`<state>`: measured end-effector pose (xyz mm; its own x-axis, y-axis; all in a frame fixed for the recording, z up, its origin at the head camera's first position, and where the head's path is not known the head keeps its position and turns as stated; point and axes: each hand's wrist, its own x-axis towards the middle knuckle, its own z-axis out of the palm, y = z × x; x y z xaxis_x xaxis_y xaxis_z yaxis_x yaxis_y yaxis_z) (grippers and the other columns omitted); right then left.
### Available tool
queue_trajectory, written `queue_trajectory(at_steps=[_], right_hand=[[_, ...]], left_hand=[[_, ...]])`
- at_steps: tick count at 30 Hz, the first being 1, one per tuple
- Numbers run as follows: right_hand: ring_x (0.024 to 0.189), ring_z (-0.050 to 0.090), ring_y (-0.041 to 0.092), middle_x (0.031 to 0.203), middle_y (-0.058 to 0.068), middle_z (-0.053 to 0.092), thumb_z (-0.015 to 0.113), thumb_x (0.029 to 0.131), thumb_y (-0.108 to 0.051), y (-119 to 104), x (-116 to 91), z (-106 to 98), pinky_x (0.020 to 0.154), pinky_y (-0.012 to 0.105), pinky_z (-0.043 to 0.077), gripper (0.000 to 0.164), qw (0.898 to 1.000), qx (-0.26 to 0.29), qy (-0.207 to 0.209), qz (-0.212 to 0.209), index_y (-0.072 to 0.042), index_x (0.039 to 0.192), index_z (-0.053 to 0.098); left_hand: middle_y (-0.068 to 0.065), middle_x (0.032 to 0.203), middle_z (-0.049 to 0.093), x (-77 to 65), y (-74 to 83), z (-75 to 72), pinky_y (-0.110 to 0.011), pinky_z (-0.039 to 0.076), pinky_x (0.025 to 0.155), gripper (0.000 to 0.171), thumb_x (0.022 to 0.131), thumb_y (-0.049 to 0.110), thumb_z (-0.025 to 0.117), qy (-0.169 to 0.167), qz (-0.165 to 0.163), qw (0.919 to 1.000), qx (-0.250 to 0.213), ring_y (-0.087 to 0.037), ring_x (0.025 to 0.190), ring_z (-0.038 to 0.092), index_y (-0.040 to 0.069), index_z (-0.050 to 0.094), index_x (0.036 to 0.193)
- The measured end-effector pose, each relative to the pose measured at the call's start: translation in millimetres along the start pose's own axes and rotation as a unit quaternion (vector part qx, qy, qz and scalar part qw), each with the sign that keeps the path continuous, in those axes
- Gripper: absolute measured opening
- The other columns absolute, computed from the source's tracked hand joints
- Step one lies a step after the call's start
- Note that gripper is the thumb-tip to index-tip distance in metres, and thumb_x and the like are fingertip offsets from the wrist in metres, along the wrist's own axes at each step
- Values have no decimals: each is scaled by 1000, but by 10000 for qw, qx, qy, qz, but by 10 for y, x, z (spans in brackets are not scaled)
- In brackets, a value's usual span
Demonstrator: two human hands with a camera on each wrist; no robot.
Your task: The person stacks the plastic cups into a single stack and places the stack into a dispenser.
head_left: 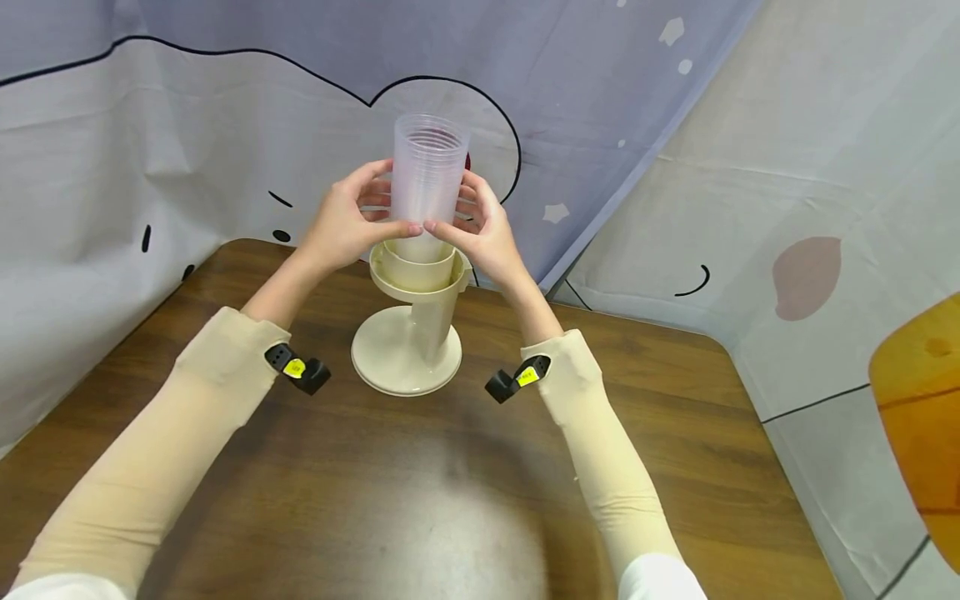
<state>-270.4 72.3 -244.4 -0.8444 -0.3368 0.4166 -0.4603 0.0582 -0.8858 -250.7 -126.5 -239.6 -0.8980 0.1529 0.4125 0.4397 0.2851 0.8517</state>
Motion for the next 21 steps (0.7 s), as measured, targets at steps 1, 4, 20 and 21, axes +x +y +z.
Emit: queue_trajectory(at_steps=[1,4,20,21], right_hand=[[118,56,25,135,15,50,70,82,-5,19,-6,0,102,40,46,69,10000,-72,-6,19,-10,143,37],[119,55,24,134,14,52,71,83,-8,70,-28,3,102,39,45,68,9996,-268,-20,83,-11,142,38],[123,49,27,134,16,51,71,84,-15,192,-133,40,107,46,39,70,9960,-763,0,462,-11,144,35],[123,50,27,134,17,52,71,84,-14,197,-137,40,106,45,40,70,9959,-772,2,480,-11,144,35]], left_hand=[[-21,136,53,-10,-8,2,-47,45,103,80,77,9,80,-30,-45,10000,30,-34,119,56,6,38,145],[-21,136,52,-39,-33,7,-48,44,104,81,78,12,80,-124,-164,9996,197,-35,120,55,6,37,146],[-21,138,51,-80,-77,56,-51,41,106,83,77,22,81,-353,-424,9934,1004,-34,125,51,4,37,145],[-21,138,51,-84,-80,57,-51,41,106,83,77,23,81,-363,-451,9931,1024,-34,126,51,4,36,145]])
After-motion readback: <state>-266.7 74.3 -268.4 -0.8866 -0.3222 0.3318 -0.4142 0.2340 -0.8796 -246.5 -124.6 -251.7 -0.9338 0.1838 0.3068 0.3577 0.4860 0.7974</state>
